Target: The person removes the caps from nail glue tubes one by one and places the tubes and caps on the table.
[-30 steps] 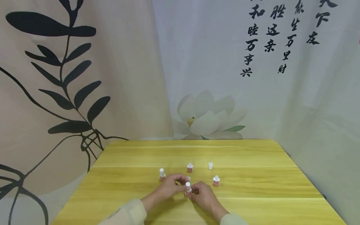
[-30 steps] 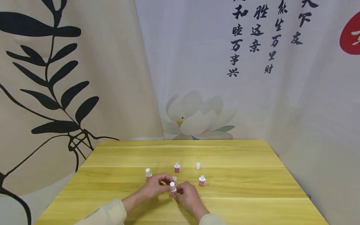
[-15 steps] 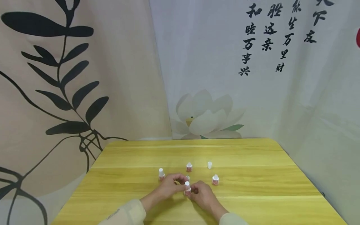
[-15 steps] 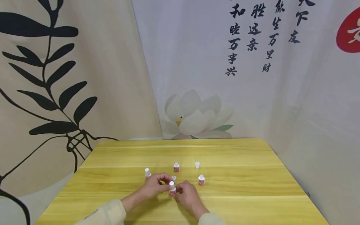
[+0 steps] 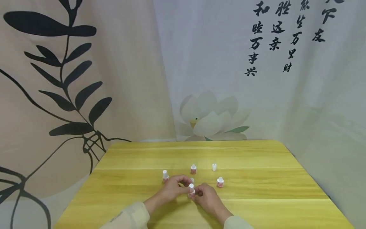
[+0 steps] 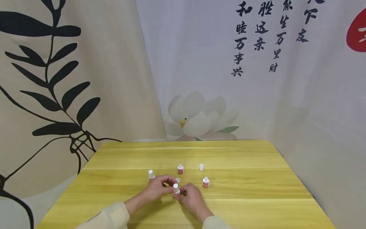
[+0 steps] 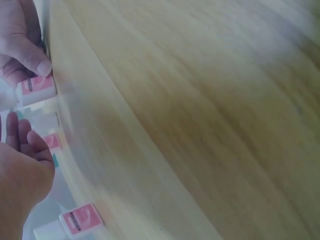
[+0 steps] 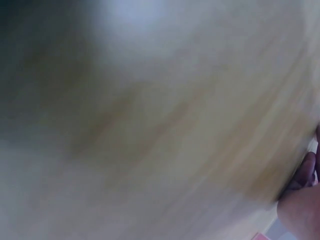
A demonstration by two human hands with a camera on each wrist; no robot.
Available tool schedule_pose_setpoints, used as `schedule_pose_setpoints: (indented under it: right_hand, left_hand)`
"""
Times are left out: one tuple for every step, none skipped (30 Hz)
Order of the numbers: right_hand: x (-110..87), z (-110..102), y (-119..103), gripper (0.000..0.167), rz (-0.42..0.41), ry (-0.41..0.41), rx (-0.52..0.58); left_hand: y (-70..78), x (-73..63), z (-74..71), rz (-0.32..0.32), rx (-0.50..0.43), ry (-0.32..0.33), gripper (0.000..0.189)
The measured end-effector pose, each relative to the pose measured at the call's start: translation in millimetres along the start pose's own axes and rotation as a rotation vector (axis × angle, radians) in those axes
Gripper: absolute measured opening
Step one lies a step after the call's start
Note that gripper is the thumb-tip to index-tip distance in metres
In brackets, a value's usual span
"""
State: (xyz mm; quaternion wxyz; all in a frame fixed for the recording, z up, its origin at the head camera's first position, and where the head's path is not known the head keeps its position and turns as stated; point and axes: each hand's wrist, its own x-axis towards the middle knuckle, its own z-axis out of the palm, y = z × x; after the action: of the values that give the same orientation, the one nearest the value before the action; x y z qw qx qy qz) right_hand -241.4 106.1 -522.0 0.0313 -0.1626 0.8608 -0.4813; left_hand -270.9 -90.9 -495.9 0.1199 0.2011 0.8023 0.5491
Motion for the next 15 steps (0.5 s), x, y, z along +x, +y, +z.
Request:
schedule_pose_setpoints:
  right_hand:
    - [0.3,-0.8,-0.2,0.007,-0.003,-0.001,0.002]
    - [0.9,-1.3,-0.4,0.006,-0.008,0.0,0.001]
    - [1.2,-1.7,-0.7,0.006,-0.008,0.001,-0.001]
    - [1.3,-2.1,-1.1,0.007,-0.01,0.006,-0.007]
    - [1.1,-2.5,-1.6,0.008,-0.008,0.01,-0.013]
    - [0.8,-2.7,-1.8,0.009,-0.007,0.016,-0.021]
    - [0.2,-3.1,-2.4,0.011,-0.004,0.019,-0.026]
    - [-0.3,-3.2,-2.7,0.012,-0.001,0.024,-0.033]
    - [-0.8,-3.3,-2.9,0.014,0.002,0.028,-0.038]
    - [-1.2,-3.4,-3.0,0.015,0.002,0.032,-0.042]
    - [-1.6,-3.3,-3.1,0.016,0.004,0.033,-0.046]
    - [-1.8,-3.2,-3.2,0.016,0.002,0.032,-0.045]
    - [-2.0,-2.9,-3.1,0.017,0.003,0.03,-0.044]
    - [-2.1,-2.5,-3.1,0.017,0.004,0.028,-0.043]
    - [-2.2,-2.0,-3.1,0.017,0.007,0.026,-0.039]
  left_hand:
    - [0.5,0.6,-0.2,0.002,0.001,-0.004,0.022]
    - [1.0,0.8,-0.4,0.006,0.003,-0.005,0.022]
    - [1.7,1.2,-0.7,0.008,0.003,-0.008,0.022]
    - [2.2,1.4,-1.0,0.012,0.008,-0.007,0.021]
    - [2.5,1.8,-1.3,0.015,0.016,-0.005,0.019]
    - [2.6,2.0,-1.3,0.014,0.021,-0.005,0.018]
    - [2.9,2.2,-1.3,0.012,0.029,-0.004,0.017]
    - [3.1,2.5,-1.1,0.01,0.03,-0.003,0.017]
    - [3.5,2.7,-0.8,0.008,0.029,-0.002,0.017]
    - [3.7,2.7,-0.4,0.008,0.029,0.001,0.017]
    - [3.7,2.6,-0.1,0.006,0.027,0.003,0.017]
    - [3.1,2.5,0.4,0.007,0.025,0.003,0.017]
    - [3.3,2.1,0.5,0.008,0.025,0.004,0.017]
    - [3.2,1.7,0.7,0.008,0.025,0.006,0.018]
    - [2.9,1.2,0.7,0.009,0.022,0.006,0.018]
